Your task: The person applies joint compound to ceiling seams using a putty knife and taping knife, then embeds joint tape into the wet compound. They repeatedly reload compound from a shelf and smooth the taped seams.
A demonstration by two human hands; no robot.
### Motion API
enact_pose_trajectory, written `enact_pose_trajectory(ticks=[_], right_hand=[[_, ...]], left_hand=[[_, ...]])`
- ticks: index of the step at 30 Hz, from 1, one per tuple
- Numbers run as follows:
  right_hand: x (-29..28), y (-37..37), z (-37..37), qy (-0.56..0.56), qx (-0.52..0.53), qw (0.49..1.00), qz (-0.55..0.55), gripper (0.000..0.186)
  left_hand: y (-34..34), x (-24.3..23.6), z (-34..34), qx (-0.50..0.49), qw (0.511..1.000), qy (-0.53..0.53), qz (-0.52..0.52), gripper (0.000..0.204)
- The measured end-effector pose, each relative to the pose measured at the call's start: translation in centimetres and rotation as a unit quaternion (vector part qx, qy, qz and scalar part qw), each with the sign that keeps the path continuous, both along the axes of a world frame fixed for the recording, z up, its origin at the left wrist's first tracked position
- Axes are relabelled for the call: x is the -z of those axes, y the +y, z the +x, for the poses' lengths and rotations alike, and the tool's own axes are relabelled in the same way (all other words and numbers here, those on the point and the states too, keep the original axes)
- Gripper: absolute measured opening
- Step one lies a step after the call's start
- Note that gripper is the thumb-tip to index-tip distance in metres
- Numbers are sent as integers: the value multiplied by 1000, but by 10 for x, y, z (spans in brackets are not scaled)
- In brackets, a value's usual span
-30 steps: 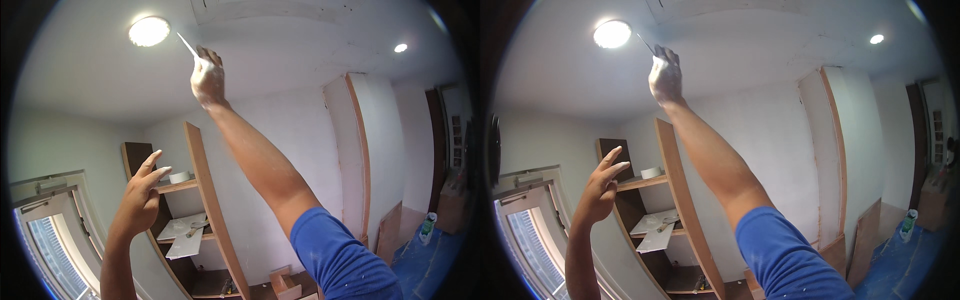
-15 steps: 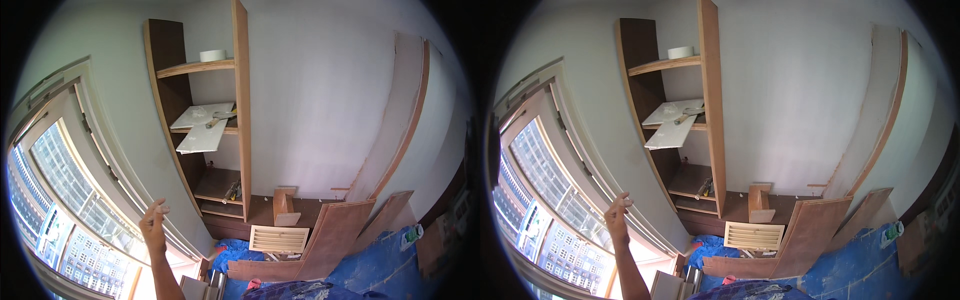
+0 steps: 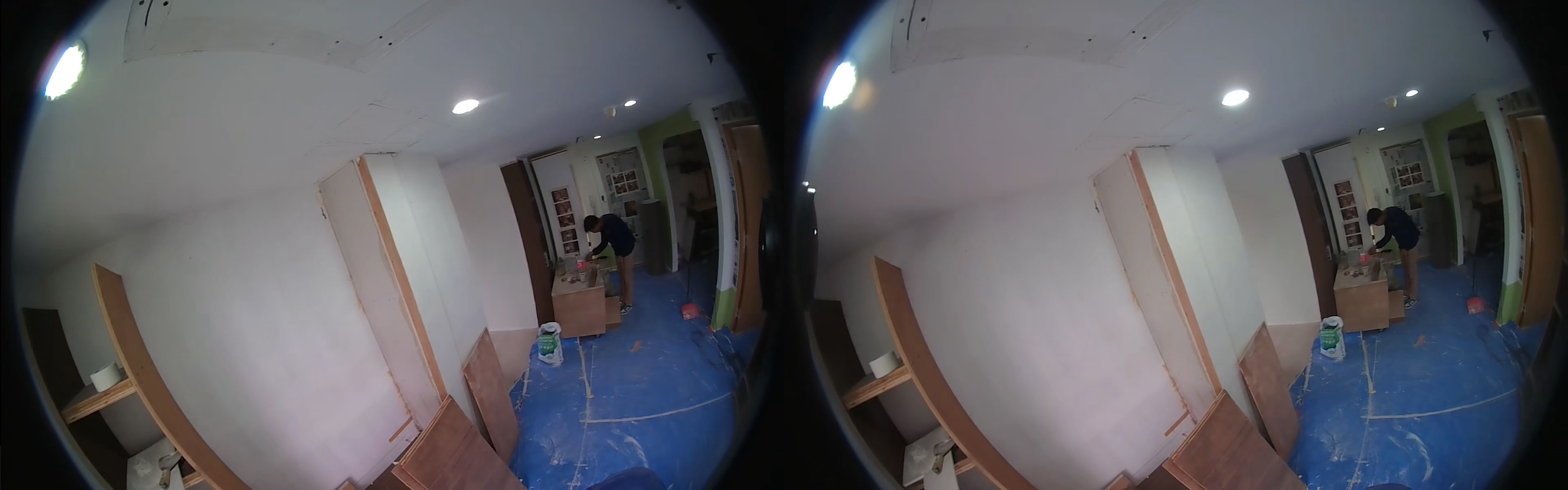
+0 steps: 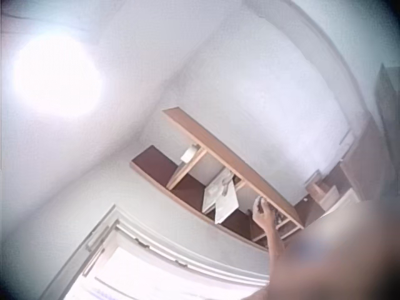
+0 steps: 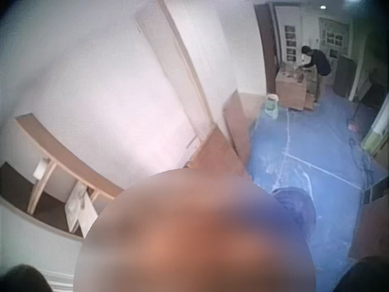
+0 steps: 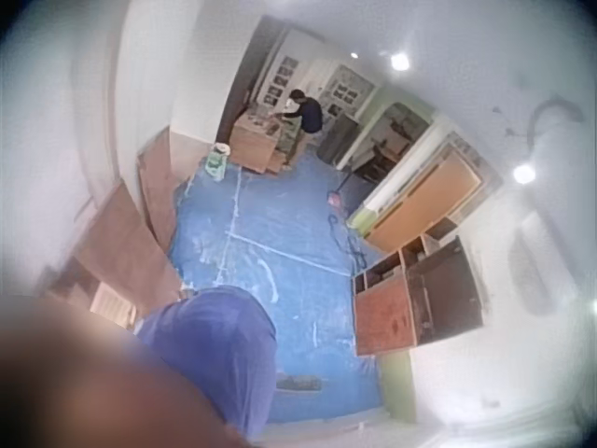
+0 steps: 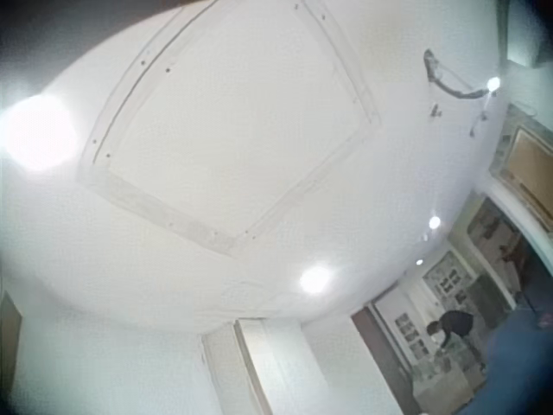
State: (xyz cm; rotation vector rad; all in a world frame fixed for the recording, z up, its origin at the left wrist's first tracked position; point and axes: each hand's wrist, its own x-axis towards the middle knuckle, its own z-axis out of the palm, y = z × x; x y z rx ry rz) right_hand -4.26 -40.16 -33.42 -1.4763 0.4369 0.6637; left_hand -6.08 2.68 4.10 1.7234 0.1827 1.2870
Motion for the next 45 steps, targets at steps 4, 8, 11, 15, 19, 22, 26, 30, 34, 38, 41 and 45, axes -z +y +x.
enact_pose_trajectory(ticks=[4, 8, 11, 15, 19, 22, 26, 30, 34, 38, 41, 45], right_hand=[[-9, -10, 5, 5, 37, 999, -2, 38], [-6, -5, 9, 5, 25, 1000, 3, 39], [6, 8, 10, 8, -17, 1000, 9, 40], [31, -3, -10, 45, -9, 999, 28, 41], [14, -50, -47, 35, 90, 992, 80, 43], [14, -65, -26, 17, 64, 984, 168, 44], [-5, -56, 33, -50, -10, 936, 348, 45], [-93, 27, 120, -140, -106, 894, 413, 41], [-208, 143, 175, -255, -238, 874, 339, 37], [-286, 227, 203, -273, -352, 839, 312, 24], [-326, 291, 213, -381, -401, 814, 179, 21], [-378, 341, 211, -416, -369, 809, 193, 20]], left_hand=[[-44, 21, 48, 170, 977, 111, -60, 37], [-45, 76, 54, 166, 973, 147, -66, 35], [-30, 109, 24, 113, 974, 191, -49, 34], [36, 201, 42, 90, 971, 214, 60, 28], [-18, 138, 3, 29, 978, 201, -41, 24], [-4, 134, -18, -5, 981, 133, -140, 25], [30, 129, -38, -88, 975, 29, -201, 29], [80, 115, -53, -156, 956, -26, -249, 39], [124, 97, -63, -199, 946, -52, -251, 46], [153, 92, -69, -197, 953, -25, -230, 48], [177, 97, -83, -247, 951, 8, -186, 42], [229, 90, -103, -411, 908, 84, -9, 42]])
